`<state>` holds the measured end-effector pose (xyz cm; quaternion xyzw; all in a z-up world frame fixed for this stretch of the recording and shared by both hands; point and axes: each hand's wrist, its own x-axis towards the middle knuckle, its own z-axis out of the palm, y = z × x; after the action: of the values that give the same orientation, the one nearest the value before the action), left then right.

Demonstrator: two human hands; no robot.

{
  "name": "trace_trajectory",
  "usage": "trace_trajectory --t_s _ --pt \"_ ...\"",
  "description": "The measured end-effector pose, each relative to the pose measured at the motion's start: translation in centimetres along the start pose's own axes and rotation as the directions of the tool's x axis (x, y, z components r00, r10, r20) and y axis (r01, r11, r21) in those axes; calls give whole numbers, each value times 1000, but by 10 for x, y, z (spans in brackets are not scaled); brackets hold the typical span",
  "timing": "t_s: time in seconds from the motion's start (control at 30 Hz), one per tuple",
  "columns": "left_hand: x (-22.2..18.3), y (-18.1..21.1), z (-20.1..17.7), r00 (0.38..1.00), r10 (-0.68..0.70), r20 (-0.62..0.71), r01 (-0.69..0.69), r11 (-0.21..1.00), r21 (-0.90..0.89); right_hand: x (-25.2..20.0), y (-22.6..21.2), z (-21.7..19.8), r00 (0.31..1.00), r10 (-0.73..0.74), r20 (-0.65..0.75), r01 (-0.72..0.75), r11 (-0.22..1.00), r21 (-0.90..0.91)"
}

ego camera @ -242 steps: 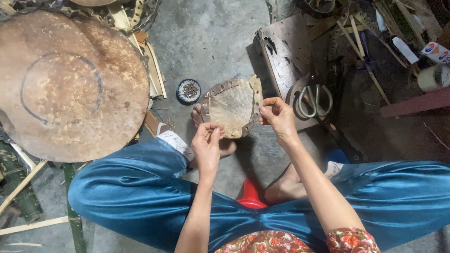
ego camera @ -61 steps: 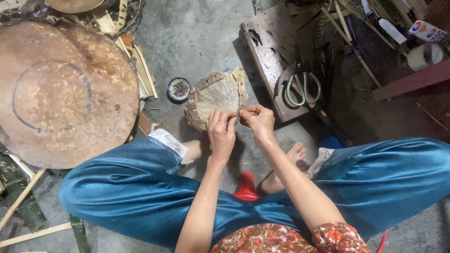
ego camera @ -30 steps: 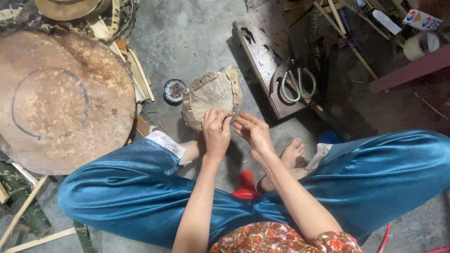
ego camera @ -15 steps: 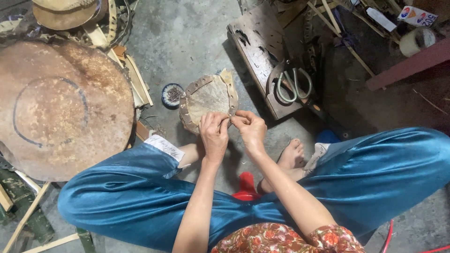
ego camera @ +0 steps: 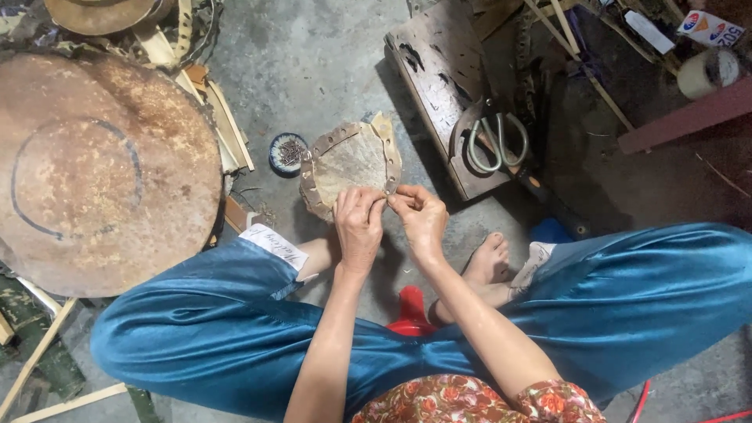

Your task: The person is hammering small nails into the edge of a leather-covered circular frame, likely for a drum, while sitting on a small stool in a workshop.

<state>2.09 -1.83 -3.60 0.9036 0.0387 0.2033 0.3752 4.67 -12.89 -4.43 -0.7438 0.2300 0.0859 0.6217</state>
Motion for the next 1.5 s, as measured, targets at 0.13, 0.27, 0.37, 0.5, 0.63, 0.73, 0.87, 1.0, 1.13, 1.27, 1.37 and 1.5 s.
trace_trajectory --t_s 0.13,0.27,0.37,0.5,0.63,0.73,0.87,1.0,1.13,1.27,1.37,1.5 --pt "2 0 -2 1000 0 9 0 1000 -13 2 9 3 1000 -3 -7 3 999 50" --pt "2 -2 -2 999 47 7 -47 999 12 6 18 5 1000 -10 -3 10 997 78" --pt "2 -4 -2 997 79 7 -79 996 28 16 30 3 1000 -8 30 6 996 84" --pt "5 -5 -3 994 105 23 -105 994 26 30 -8 -22 989 -107 104 105 994 25" --pt "2 -9 -1 992 121 29 -122 991 58 132 -6 -93 897 -411 -163 339 876 -344" --pt "4 -7 -2 989 149 14 -150 988 48 157 -20 -113 900 -420 -114 246 706 -664" --pt "6 -7 -2 989 149 12 -149 988 37 158 -29 -104 968 -250 28 162 534 -830" --pt "3 -13 1 990 138 9 -138 990 24 172 -10 -94 956 -268 -119 52 555 -830" --pt "8 -7 -4 991 133 -11 -133 991 0 220 -9 -88 944 -299 -142 71 602 -795" --pt "11 -3 -7 992 123 -12 -124 992 -3 280 -34 -83 989 -149 0 100 661 -744" --pt "13 -1 -10 993 118 -22 -118 993 -7 332 -35 -61 993 -90 76 117 698 -707" --pt "20 4 -16 992 124 -34 -125 992 -23 387 -26 -44 992 -11 124 91 744 -662"
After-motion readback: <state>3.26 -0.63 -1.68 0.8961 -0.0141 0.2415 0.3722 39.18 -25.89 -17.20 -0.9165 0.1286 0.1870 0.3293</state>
